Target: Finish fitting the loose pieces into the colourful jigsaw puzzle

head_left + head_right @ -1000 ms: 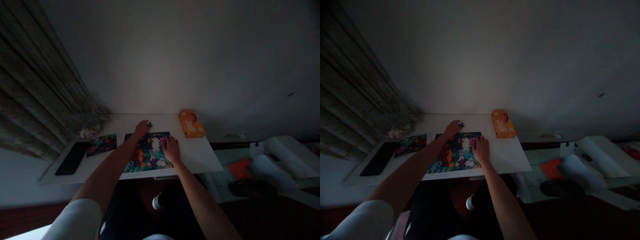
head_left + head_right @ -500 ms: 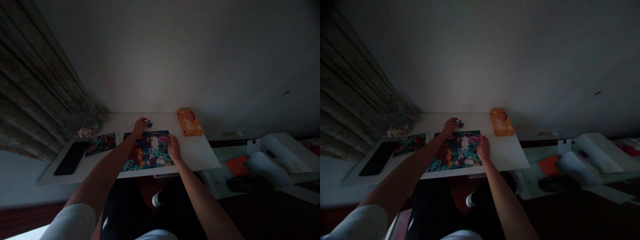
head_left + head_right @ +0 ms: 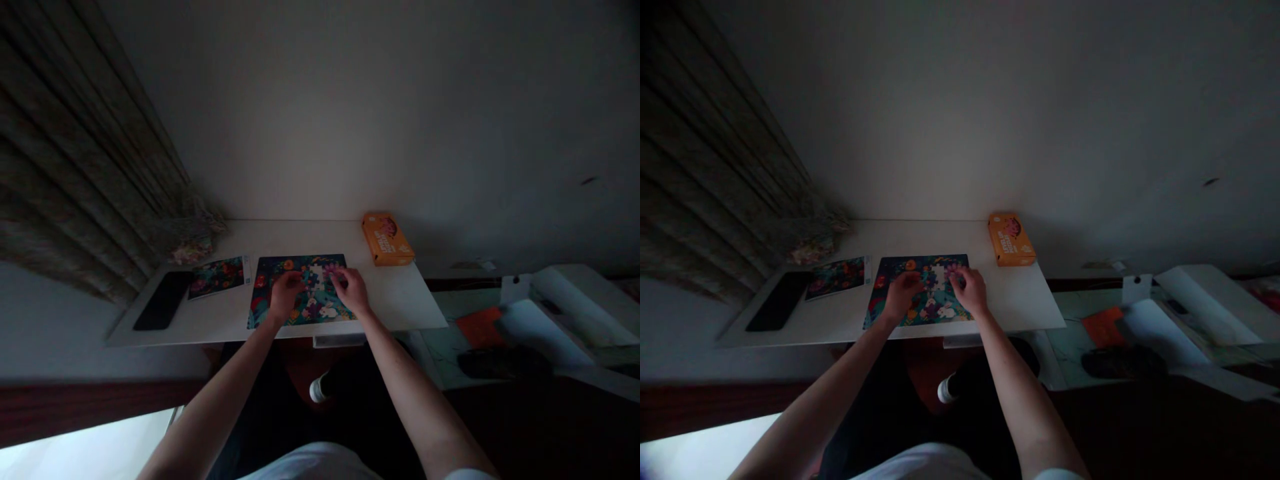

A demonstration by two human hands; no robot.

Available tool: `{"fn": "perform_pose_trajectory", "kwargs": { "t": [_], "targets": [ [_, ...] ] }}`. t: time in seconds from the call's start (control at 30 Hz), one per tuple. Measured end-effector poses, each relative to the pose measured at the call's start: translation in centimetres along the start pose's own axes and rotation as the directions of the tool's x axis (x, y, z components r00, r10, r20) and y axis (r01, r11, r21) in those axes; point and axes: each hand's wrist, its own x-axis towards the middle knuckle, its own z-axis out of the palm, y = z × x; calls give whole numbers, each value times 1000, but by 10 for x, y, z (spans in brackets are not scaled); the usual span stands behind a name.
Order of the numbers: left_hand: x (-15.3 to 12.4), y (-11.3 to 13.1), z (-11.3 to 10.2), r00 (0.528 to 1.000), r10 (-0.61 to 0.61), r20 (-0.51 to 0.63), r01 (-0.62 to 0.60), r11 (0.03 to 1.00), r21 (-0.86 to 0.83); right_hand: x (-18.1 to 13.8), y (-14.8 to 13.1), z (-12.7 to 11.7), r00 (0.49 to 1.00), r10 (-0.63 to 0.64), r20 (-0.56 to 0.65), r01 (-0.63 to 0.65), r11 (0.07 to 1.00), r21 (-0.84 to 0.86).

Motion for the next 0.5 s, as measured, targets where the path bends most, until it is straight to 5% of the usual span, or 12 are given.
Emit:
{"fn": "perform_pose_trajectory", "kwargs": {
  "t": [0.3,0.5],
  "targets": [
    [3,4,31,994,100,51,-107,985,138,-1,-13,-1,957,-213,199,229,972,-61],
    [4,4,33,961,215,172,-257,922,288,6,5,7,989,-52,135,32,989,147]
  ]
}}
